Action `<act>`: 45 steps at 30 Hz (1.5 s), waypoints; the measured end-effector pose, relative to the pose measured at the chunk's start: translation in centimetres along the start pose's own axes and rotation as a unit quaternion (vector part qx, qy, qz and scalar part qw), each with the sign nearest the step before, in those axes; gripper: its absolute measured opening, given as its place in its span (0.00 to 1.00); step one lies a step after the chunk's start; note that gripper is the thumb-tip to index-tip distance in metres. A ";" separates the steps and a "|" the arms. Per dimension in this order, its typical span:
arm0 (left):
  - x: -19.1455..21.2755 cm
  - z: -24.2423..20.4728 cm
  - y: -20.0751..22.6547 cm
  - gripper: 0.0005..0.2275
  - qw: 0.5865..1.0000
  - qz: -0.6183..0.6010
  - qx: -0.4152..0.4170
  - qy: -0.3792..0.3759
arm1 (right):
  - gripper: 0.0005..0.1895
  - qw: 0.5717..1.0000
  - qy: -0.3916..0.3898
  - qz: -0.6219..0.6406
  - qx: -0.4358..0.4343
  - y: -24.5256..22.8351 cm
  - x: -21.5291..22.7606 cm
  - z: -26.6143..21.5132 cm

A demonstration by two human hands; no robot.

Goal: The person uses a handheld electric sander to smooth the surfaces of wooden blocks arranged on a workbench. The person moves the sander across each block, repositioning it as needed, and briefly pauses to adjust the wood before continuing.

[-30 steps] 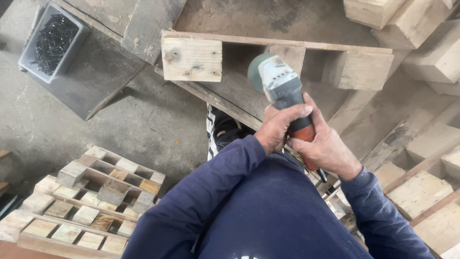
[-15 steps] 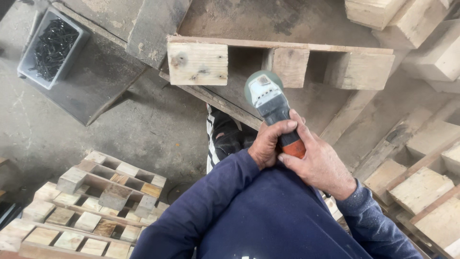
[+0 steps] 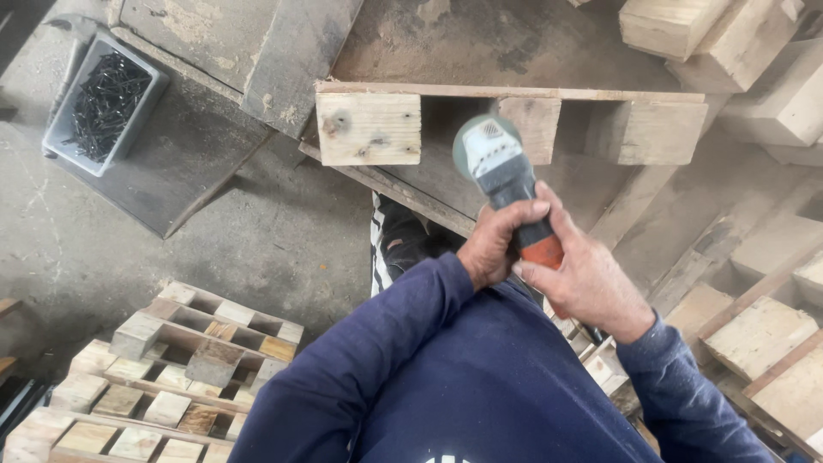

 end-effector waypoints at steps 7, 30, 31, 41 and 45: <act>-0.7 -3.0 -3.1 0.20 0.996 0.022 0.016 0.082 | 0.56 0.991 0.019 0.045 0.127 4.4 -2.8 -0.8; -1.1 4.4 -4.4 0.21 0.988 0.115 -0.018 0.097 | 0.56 0.982 0.057 0.074 0.165 9.6 2.1 2.5; -1.1 5.0 -3.9 0.21 0.988 0.121 -0.027 0.093 | 0.56 0.980 0.063 0.071 0.174 9.3 2.6 2.8; -0.6 4.8 -7.9 0.20 0.985 0.119 -0.049 0.111 | 0.57 0.986 0.041 0.053 0.151 12.6 2.4 2.4; -1.3 2.1 -11.3 0.19 0.987 0.084 -0.023 0.132 | 0.58 0.992 0.013 0.055 0.112 14.6 0.2 0.6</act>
Point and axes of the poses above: each hand's wrist, its own z-axis towards the middle knuckle, its own x-axis out of the back of the hand, y = z × x, the point moved 4 cm from there along z, towards the middle knuckle, and after that the axes turned 13 degrees about -y, right-handed, at the moved point
